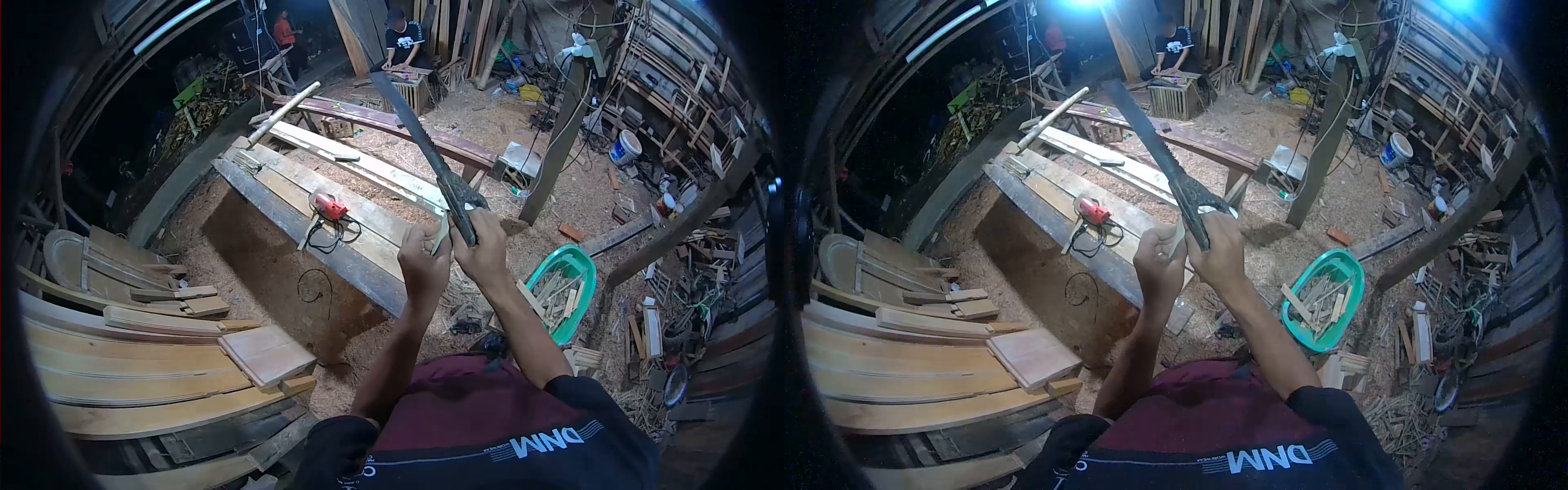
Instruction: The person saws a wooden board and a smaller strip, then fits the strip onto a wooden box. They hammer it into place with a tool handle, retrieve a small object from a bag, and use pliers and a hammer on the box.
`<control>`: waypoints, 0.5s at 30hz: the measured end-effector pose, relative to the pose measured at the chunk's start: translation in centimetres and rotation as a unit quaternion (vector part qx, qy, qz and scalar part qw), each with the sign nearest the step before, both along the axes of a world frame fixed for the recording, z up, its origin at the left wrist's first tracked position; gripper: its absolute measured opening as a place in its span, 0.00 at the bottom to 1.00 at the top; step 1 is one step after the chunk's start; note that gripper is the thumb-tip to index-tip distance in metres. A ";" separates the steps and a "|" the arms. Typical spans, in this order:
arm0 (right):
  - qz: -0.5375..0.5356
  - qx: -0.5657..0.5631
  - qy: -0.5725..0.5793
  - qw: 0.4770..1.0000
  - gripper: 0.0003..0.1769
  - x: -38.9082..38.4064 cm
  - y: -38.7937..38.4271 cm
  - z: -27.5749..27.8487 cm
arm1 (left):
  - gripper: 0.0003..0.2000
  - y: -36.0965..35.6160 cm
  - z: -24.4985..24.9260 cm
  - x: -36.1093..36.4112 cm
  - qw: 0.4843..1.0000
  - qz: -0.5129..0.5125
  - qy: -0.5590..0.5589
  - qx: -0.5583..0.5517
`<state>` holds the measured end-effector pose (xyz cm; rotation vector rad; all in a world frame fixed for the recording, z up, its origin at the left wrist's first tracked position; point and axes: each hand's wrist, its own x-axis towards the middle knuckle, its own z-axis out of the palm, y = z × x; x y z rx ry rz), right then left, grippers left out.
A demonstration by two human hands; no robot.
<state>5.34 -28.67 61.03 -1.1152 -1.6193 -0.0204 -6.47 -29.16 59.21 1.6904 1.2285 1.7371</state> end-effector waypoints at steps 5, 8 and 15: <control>0.014 -0.087 0.119 0.989 0.08 0.5 -0.8 1.3 | 0.11 -0.1 -1.6 1.2 0.994 -0.059 -0.095 0.003; 0.092 -0.174 0.288 0.937 0.14 0.6 -0.8 1.7 | 0.11 -0.8 -0.2 0.6 0.965 -0.172 -0.194 -0.044; 0.316 -0.366 0.477 0.734 0.08 1.5 -1.7 2.8 | 0.13 -0.3 -0.8 -1.6 0.994 -0.094 -0.057 0.007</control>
